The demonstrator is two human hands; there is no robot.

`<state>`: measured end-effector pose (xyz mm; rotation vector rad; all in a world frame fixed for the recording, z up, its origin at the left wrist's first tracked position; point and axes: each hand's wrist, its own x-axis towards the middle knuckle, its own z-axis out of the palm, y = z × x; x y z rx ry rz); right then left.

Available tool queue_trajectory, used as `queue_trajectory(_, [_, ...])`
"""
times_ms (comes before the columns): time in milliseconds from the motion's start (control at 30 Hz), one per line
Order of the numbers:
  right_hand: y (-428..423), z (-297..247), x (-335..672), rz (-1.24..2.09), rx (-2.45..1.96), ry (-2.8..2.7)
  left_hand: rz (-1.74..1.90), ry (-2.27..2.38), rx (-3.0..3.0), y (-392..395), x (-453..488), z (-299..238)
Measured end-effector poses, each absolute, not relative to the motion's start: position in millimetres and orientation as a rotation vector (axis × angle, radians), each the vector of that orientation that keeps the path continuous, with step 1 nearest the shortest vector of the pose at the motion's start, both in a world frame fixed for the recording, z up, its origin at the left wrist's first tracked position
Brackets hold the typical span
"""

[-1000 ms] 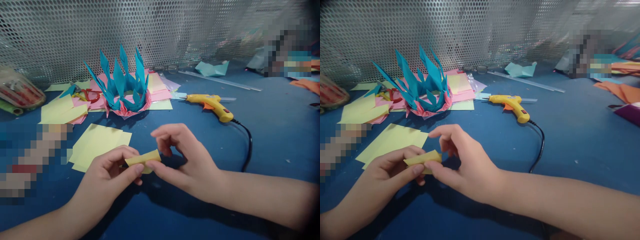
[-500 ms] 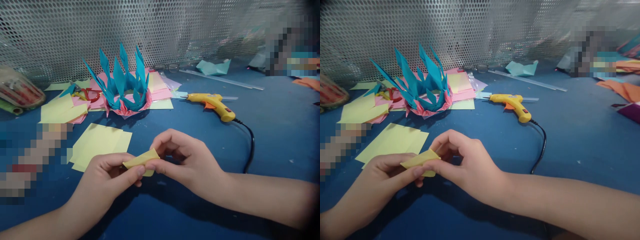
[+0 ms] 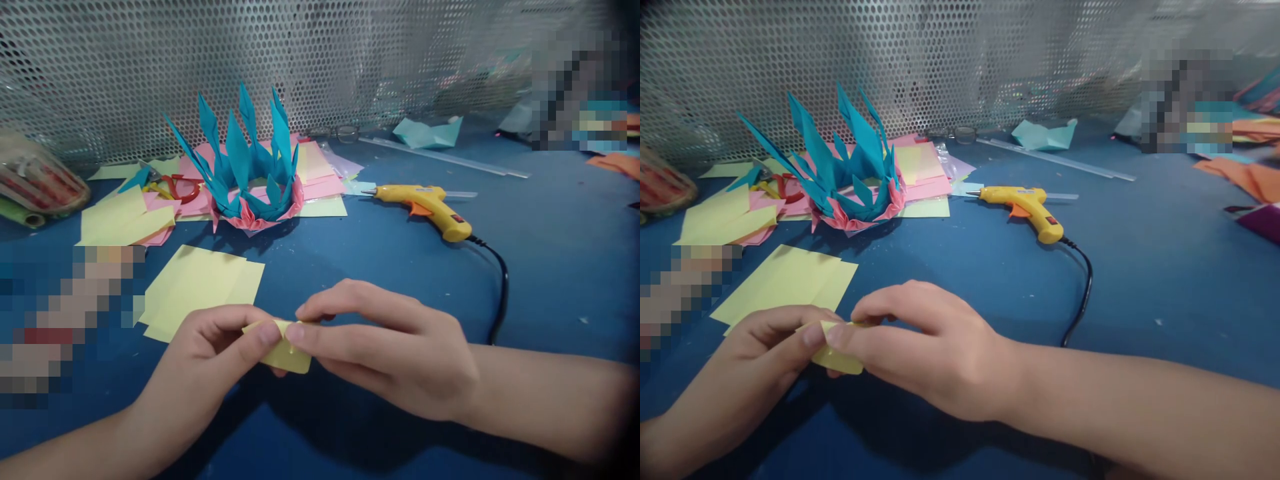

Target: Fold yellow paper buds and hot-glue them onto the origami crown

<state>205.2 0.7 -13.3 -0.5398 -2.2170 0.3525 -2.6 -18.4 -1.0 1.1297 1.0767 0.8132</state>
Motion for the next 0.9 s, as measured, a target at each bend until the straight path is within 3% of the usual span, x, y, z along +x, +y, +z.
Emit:
queue_trajectory(367, [3, -15, 203, 0.412, -0.444, -2.262, 0.806, 1.063, 1.099, -20, -3, -1])
queue_trajectory(500, [6, -11, 195, 0.816, -0.462, -2.113, 0.797, 1.135, 1.217, -21, 1, 2])
queue_trajectory(700, [5, -9, 189, 1.668, -0.895, -1.678, 0.828, 1.201, 1.311, -21, 2, 4])
queue_trajectory(900, [5, -9, 188, 1.75, -1.029, -1.516, 0.813, 1.194, 1.281, -19, 1, 3])
